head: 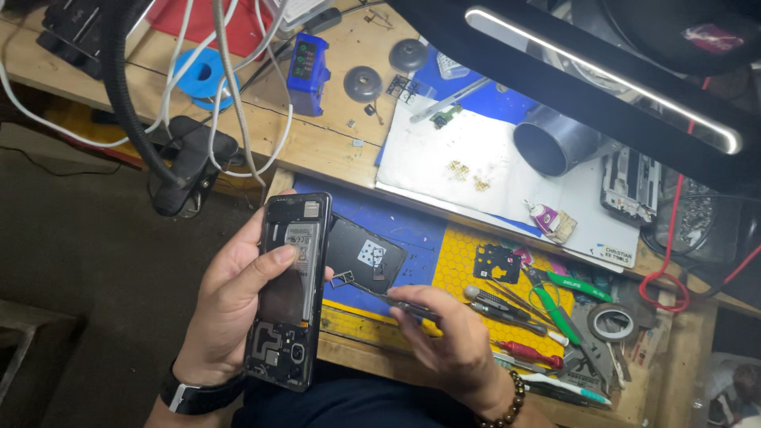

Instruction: The person uses a screwdriver to remove screws from the internal frame of a disassembled smartphone. They carefully unscrew multiple fasteners around the camera module and battery area, placing the removed screws onto the workbench mat.

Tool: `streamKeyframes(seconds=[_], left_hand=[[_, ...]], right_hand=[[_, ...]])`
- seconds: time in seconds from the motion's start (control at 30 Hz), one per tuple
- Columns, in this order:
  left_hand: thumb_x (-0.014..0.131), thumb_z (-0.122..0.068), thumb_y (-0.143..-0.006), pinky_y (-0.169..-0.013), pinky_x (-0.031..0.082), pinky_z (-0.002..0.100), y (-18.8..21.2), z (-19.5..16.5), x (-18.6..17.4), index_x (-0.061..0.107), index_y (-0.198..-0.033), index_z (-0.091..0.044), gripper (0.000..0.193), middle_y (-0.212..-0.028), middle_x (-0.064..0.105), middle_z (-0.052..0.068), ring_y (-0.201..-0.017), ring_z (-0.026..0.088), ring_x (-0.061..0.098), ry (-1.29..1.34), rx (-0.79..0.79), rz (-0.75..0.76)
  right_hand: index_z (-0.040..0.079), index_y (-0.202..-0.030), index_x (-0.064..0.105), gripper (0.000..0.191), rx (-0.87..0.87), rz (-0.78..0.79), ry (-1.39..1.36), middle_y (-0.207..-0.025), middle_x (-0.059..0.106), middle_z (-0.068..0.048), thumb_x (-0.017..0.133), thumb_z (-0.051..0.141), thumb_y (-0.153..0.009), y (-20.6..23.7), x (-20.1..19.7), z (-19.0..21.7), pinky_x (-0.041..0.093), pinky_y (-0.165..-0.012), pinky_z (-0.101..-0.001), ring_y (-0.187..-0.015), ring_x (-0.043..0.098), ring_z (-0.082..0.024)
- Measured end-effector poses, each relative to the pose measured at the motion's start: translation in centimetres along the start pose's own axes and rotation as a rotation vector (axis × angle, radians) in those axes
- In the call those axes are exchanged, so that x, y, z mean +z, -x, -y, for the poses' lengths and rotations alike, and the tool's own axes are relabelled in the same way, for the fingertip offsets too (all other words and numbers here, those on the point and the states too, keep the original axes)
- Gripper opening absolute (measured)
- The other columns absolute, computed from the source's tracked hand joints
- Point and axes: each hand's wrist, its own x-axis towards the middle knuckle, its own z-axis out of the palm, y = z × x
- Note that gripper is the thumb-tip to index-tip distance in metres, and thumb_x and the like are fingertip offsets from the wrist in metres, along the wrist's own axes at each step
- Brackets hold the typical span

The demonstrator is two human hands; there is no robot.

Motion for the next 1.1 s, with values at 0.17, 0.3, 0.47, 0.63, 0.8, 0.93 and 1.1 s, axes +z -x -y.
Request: streamKeyframes(seconds=[0.17,0.3,0.47,0.63,0.8,0.93,1.1], left_hand=[[0.057,-0.005,-0.098,-0.082,0.062,0.034,0.4,-0.4,-0.3,0.028,-0.163,0.005,0.072,-0.116,0.068,0.02,-0.095,0.021,0.072,0.022,0.011,0.026],[0.055,-0.004,-0.096,-0.082,0.062,0.035,0.4,-0.7,-0.1,0.023,-0.164,0.001,0.075,-0.122,0.066,0.02,-0.097,0.02,0.072,-0.001,0.02,0.002],[0.054,-0.002,-0.095,-0.08,0.064,0.037,0.5,-0.3,0.3,0.02,-0.163,-0.009,0.076,-0.126,0.063,0.021,-0.097,0.022,0.073,-0.006,0.051,-0.01],[0.056,-0.004,-0.098,-0.07,0.066,0.039,0.1,0.4,-0.4,0.052,-0.128,0.004,0.031,-0.104,0.073,0.023,-0.09,0.027,0.079,-0.037,-0.008,-0.102],[0.064,-0.008,-0.093,-0.059,0.066,0.033,-0.4,2.8,-0.3,0.068,-0.107,-0.001,0.016,-0.087,0.079,0.015,-0.071,0.019,0.078,-0.327,-0.065,-0.076],[0.069,-0.009,-0.094,-0.057,0.061,0.026,-0.4,5.4,1.4,0.075,-0.107,0.001,0.017,-0.084,0.075,0.01,-0.067,0.013,0.072,-0.44,-0.124,-0.023],[0.068,-0.011,-0.092,-0.061,0.063,0.024,-0.7,6.9,3.9,0.075,-0.116,-0.003,0.027,-0.094,0.076,0.004,-0.074,0.008,0.072,-0.426,-0.235,0.038]], right_hand=[[0.0,-0.118,0.054,0.044,0.011,0.056,-0.032,-0.106,0.076,-0.012,0.082,-0.003,-0.084,-0.2,0.9,0.2,0.062,-0.076,-0.0291,-0.092,0.079,-0.023],[0.0,-0.12,0.053,0.045,-0.011,0.054,-0.035,-0.106,0.075,-0.012,0.081,-0.003,-0.085,-0.2,1.1,0.1,0.063,-0.08,-0.0309,-0.094,0.078,-0.025],[0.001,-0.118,0.055,0.044,0.025,0.069,-0.015,-0.105,0.077,-0.011,0.083,-0.003,-0.084,-0.1,1.1,-0.1,0.059,-0.071,-0.0278,-0.089,0.078,-0.021],[0.001,-0.118,0.055,0.045,0.027,-0.022,0.02,-0.104,0.076,-0.01,0.083,-0.002,-0.083,0.3,-0.3,0.0,0.061,-0.079,-0.0265,-0.092,0.077,-0.018],[0.0,-0.121,0.051,0.043,0.234,-0.143,-0.202,-0.107,0.075,-0.017,0.076,-0.009,-0.087,0.9,-2.8,-0.5,0.063,-0.087,-0.0316,-0.098,0.077,-0.021],[-0.001,-0.123,0.046,0.044,0.397,-0.265,-0.32,-0.107,0.073,-0.022,0.07,-0.013,-0.088,1.7,-4.4,-0.3,0.065,-0.091,-0.0359,-0.102,0.076,-0.025],[-0.001,-0.123,0.045,0.045,0.492,-0.296,-0.394,-0.108,0.073,-0.024,0.068,-0.015,-0.088,2.3,-5.8,-0.2,0.065,-0.091,-0.0367,-0.102,0.075,-0.025]])
